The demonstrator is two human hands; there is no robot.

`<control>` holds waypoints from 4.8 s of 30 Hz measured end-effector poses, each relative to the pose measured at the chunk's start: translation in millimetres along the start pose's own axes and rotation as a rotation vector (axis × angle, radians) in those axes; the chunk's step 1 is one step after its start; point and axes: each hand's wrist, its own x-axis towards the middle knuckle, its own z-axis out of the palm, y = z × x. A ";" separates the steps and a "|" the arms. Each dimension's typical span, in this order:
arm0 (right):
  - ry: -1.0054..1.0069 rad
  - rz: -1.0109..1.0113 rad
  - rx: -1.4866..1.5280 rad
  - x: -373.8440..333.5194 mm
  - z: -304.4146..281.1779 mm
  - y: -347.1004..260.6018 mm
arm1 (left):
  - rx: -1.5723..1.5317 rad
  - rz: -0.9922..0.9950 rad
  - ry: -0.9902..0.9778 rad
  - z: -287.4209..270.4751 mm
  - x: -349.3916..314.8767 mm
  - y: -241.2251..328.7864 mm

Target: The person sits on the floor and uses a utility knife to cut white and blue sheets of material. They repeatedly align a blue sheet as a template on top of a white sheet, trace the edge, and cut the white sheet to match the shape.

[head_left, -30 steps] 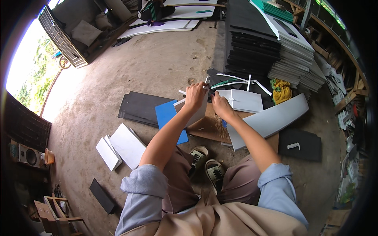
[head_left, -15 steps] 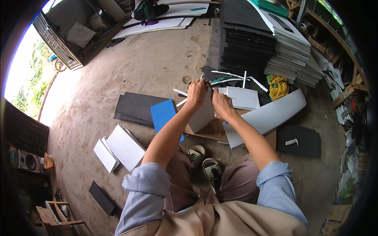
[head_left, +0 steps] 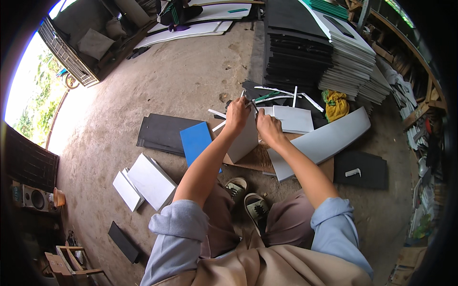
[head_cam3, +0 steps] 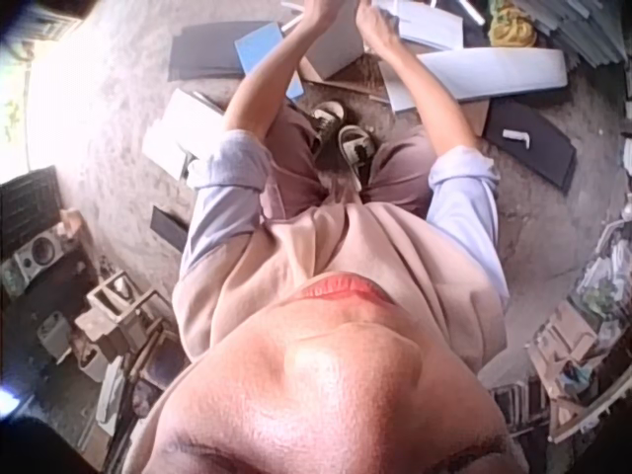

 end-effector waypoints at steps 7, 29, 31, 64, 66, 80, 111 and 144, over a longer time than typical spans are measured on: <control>0.032 -0.042 -0.058 -0.9 2.4 -0.8 | -0.023 -0.012 -0.012 -2.2 -0.7 -2.3; -0.252 0.206 0.086 -6.1 23.4 41.8 | 0.066 -0.049 -0.050 -20.7 -4.9 -16.5; -0.169 0.201 0.123 -2.7 28.4 41.9 | 0.123 -0.090 -0.137 -23.1 -6.2 -16.3; -0.192 0.307 0.485 27.4 216.0 -38.4 | -0.276 -0.696 0.375 -169.5 -80.5 -123.2; -0.406 0.363 1.155 43.0 173.5 -98.4 | -0.037 -0.349 0.509 -186.5 -85.0 -114.1; -0.895 0.152 1.973 10.8 22.7 -198.5 | 0.379 0.244 0.103 -222.6 -185.9 -48.6; -0.849 -0.582 0.315 -0.9 143.5 -212.1 | 0.266 -0.876 0.449 -208.0 -322.2 -171.8; 0.082 0.726 0.679 -104.3 161.5 141.7 | -0.188 -0.086 -0.290 97.4 -155.4 -96.9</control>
